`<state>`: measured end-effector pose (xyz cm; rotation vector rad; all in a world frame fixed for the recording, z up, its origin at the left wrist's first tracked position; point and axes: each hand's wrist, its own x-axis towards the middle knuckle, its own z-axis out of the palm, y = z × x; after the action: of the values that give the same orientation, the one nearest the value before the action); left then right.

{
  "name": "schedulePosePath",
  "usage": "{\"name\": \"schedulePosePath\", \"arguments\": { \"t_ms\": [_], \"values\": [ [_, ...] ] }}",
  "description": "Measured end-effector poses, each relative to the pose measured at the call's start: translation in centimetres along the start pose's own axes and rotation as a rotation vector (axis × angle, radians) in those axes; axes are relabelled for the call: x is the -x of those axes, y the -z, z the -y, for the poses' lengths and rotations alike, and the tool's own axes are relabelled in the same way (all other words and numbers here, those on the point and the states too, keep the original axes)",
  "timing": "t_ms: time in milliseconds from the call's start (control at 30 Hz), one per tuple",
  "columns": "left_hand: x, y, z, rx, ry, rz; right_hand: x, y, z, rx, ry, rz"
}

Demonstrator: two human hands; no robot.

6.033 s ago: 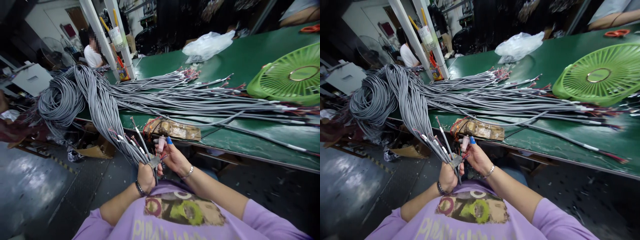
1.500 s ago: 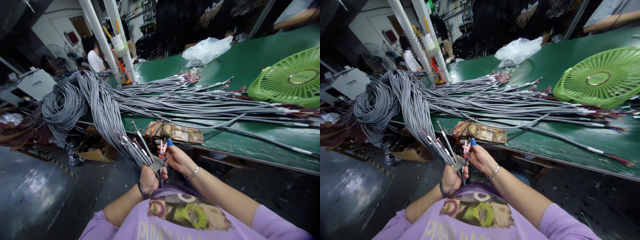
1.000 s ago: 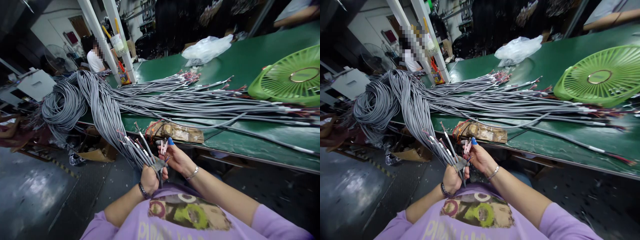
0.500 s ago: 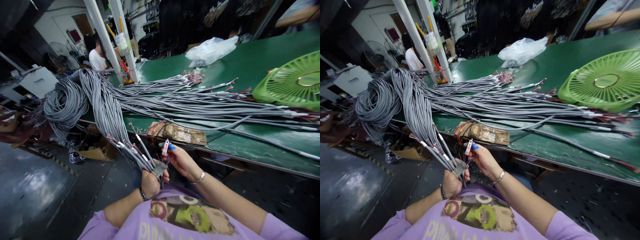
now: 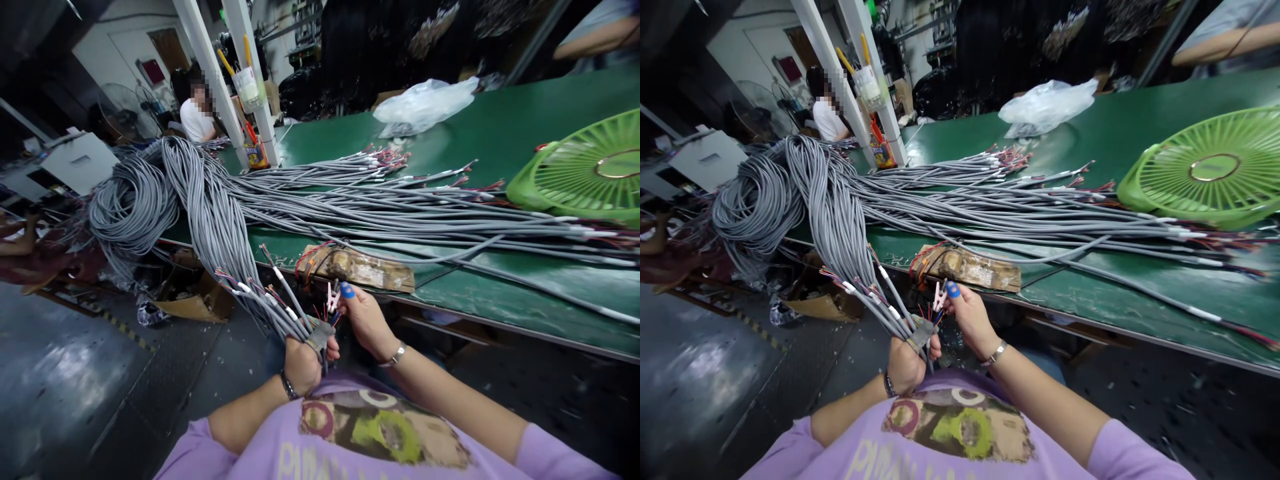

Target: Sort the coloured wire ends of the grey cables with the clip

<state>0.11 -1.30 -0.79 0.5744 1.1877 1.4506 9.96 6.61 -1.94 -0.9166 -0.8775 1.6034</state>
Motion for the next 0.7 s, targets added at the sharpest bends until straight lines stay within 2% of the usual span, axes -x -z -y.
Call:
{"name": "schedulePosePath", "arguments": {
  "t_ms": [67,133,233,400,500,600,700],
  "values": [
    [0.0,-0.1,0.0,-0.027,0.001,-0.001,0.0,-0.2,-0.1,-0.055,-0.060,0.034],
    [-0.1,-0.2,0.1,-0.053,0.001,0.000,-0.1,-0.4,-0.1,-0.197,-0.206,0.088],
    [-0.2,-0.2,0.3,-0.072,0.005,0.000,-0.3,-0.7,0.0,-0.357,-0.330,0.081],
    [-0.2,-0.1,0.6,-0.101,-0.006,-0.001,-0.5,-1.1,-0.2,-0.434,-0.328,0.027],
    [-0.1,0.1,0.7,-0.100,0.001,-0.012,-0.4,-0.9,-0.4,-0.429,-0.317,0.048],
    [0.1,0.4,0.7,-0.086,0.001,-0.018,0.2,-0.3,-0.3,-0.417,-0.333,0.136],
    [0.3,0.9,0.8,-0.086,-0.006,-0.015,1.7,0.5,0.0,-0.331,-0.338,0.336]
  ]
}}
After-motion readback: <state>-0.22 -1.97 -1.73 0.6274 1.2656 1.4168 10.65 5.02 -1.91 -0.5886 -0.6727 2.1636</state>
